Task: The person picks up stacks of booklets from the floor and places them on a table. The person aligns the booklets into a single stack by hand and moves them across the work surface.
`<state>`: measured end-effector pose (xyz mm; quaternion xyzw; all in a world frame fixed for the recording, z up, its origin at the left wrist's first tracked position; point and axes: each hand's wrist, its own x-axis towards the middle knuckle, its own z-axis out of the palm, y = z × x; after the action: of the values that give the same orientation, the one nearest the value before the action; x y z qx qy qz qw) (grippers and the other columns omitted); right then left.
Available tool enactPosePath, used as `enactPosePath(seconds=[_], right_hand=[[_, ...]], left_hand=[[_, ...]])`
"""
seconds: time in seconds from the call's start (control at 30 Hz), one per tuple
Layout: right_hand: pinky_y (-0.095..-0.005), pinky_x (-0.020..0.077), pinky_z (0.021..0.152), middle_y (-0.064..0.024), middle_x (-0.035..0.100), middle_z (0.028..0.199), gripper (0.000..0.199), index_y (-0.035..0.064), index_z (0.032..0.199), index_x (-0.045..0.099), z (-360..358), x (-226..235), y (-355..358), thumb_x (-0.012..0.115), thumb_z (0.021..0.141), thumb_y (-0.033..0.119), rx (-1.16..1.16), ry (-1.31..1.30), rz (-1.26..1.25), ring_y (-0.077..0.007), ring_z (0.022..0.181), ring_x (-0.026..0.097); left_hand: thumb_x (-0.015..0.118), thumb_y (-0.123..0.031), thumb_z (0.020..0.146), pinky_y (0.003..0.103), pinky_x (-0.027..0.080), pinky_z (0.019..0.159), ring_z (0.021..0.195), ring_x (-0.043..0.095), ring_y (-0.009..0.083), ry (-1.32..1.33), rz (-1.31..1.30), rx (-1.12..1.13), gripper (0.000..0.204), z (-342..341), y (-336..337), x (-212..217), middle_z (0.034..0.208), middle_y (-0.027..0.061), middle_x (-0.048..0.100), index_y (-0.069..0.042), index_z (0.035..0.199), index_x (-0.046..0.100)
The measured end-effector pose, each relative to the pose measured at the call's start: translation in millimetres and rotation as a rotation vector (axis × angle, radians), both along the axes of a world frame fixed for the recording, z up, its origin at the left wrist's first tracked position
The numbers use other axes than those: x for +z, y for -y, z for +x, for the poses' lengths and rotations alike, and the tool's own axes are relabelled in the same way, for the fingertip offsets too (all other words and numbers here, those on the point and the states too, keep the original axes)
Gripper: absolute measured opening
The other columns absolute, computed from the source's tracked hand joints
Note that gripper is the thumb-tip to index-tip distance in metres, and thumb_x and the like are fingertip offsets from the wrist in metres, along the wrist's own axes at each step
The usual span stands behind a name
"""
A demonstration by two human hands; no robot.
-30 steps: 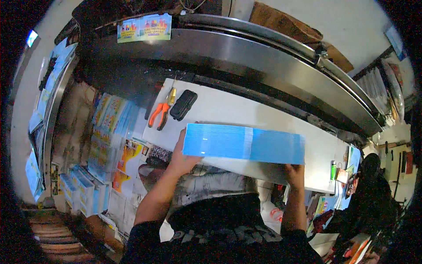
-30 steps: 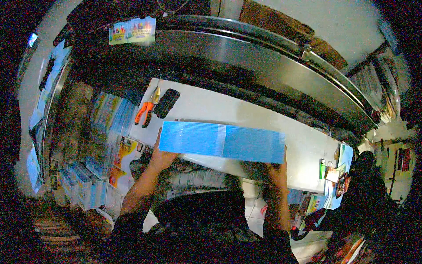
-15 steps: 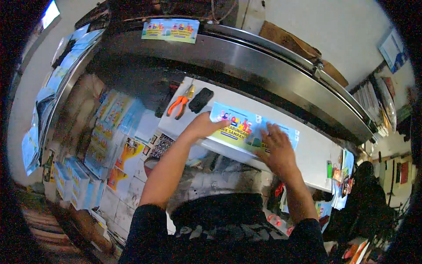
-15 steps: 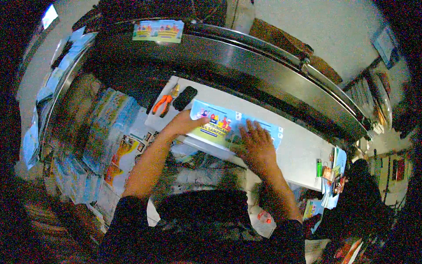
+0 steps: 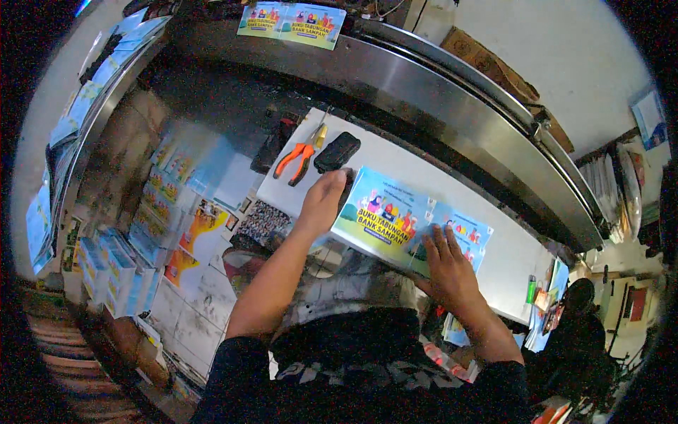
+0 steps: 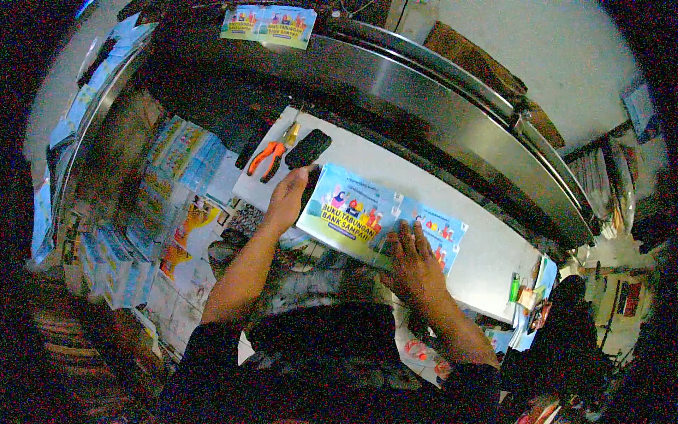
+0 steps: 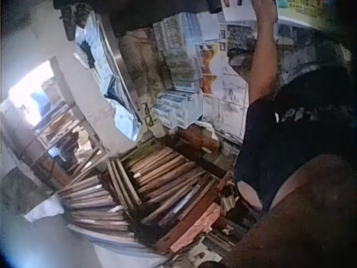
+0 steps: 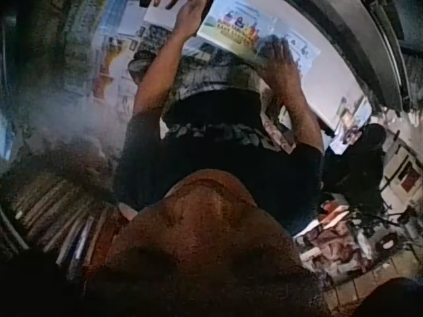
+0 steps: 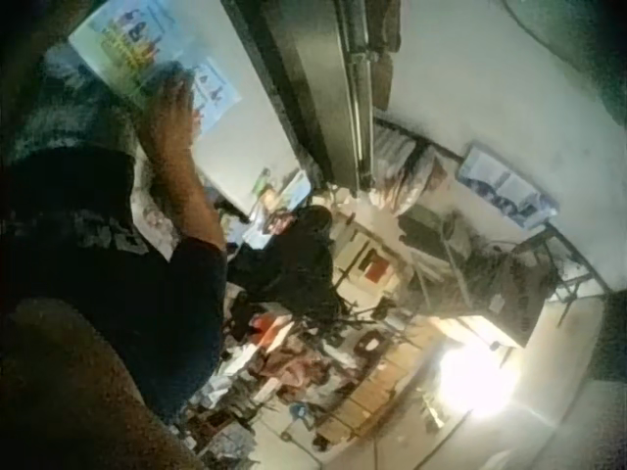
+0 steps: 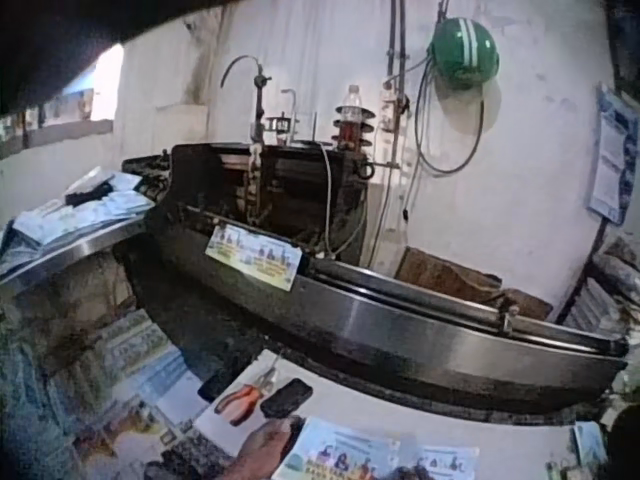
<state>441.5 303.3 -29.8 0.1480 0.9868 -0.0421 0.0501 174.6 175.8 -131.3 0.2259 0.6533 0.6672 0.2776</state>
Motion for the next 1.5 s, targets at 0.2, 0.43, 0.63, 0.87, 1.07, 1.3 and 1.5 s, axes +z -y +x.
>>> enactPosePath(seconds=[0.2,0.43,0.63,0.87,1.07,1.3,1.5], right_hand=[[-0.0469,0.0493,0.091,-0.0231,0.056,0.122,0.050,0.0058,0.127,0.052,-23.5,66.4,-34.3,0.067,0.084,0.027,0.011,0.168,-0.309,-0.0410,0.113,0.054],[-0.0418,0.0517,0.074,-0.0193,0.069,0.096,0.035,0.0079,0.119,0.063,-72.5,163.9,-155.5,0.059,0.084,0.009,-0.328,-0.357,0.021,-0.0353,0.080,0.066],[-0.0555,0.0311,0.109,-0.0078,0.036,0.151,0.048,0.0238,0.141,0.044,-150.0,117.1,-271.3,0.046,0.094,0.018,-0.124,-0.503,0.704,-0.0321,0.136,0.039],[-0.0438,0.0469,0.097,-0.0167,0.059,0.125,0.043,0.0081,0.130,0.053,-126.3,53.1,-166.7,0.059,0.088,0.013,-0.075,-0.263,0.129,-0.0371,0.113,0.057],[-0.0444,0.0353,0.110,-0.0195,0.028,0.152,0.078,0.0064,0.139,0.044,-34.6,31.4,-26.9,0.076,0.075,0.035,0.122,0.107,-0.044,-0.0398,0.141,0.025],[-0.0465,0.0313,0.113,-0.0225,0.027,0.151,0.076,-0.0011,0.139,0.042,-23.5,4.6,-14.2,0.074,0.078,0.033,0.107,0.047,-0.033,-0.0427,0.142,0.020],[-0.0423,0.0330,0.112,-0.0155,0.029,0.153,0.075,0.0050,0.140,0.043,-25.5,14.7,-24.2,0.075,0.078,0.032,0.104,0.158,-0.101,-0.0347,0.143,0.022]], left_hand=[[0.041,-0.030,0.104,0.029,0.039,0.098,0.109,0.055,0.0157,-0.106,0.011,0.028,0.041,4.9,6.3,19.1,0.113,0.0089,0.063,0.003,0.118,0.061],[0.036,-0.033,0.104,0.030,0.040,0.098,0.108,0.054,0.0163,-0.021,0.045,0.027,0.048,0.5,11.9,7.3,0.115,0.0112,0.062,0.005,0.121,0.059],[0.045,-0.027,0.101,0.031,0.041,0.097,0.108,0.057,0.0193,-0.065,0.084,0.012,0.039,8.3,2.9,14.4,0.113,0.0131,0.063,0.004,0.120,0.059],[0.048,-0.029,0.100,0.032,0.043,0.095,0.108,0.058,0.0229,-0.134,0.019,0.032,0.040,4.9,8.2,15.4,0.113,0.0161,0.063,0.004,0.119,0.060],[0.049,-0.031,0.101,0.032,0.045,0.093,0.103,0.060,0.0179,-0.142,-0.015,0.057,0.039,6.1,9.8,13.5,0.110,0.0121,0.066,0.001,0.118,0.062],[0.053,-0.027,0.098,0.031,0.048,0.086,0.097,0.063,0.0196,-0.263,0.015,0.092,0.033,3.8,8.8,15.1,0.104,0.0156,0.067,0.001,0.114,0.063],[0.053,-0.027,0.098,0.031,0.049,0.083,0.093,0.065,0.0212,-0.188,-0.009,0.064,0.033,5.9,7.9,18.2,0.101,0.0153,0.068,0.000,0.112,0.064]])
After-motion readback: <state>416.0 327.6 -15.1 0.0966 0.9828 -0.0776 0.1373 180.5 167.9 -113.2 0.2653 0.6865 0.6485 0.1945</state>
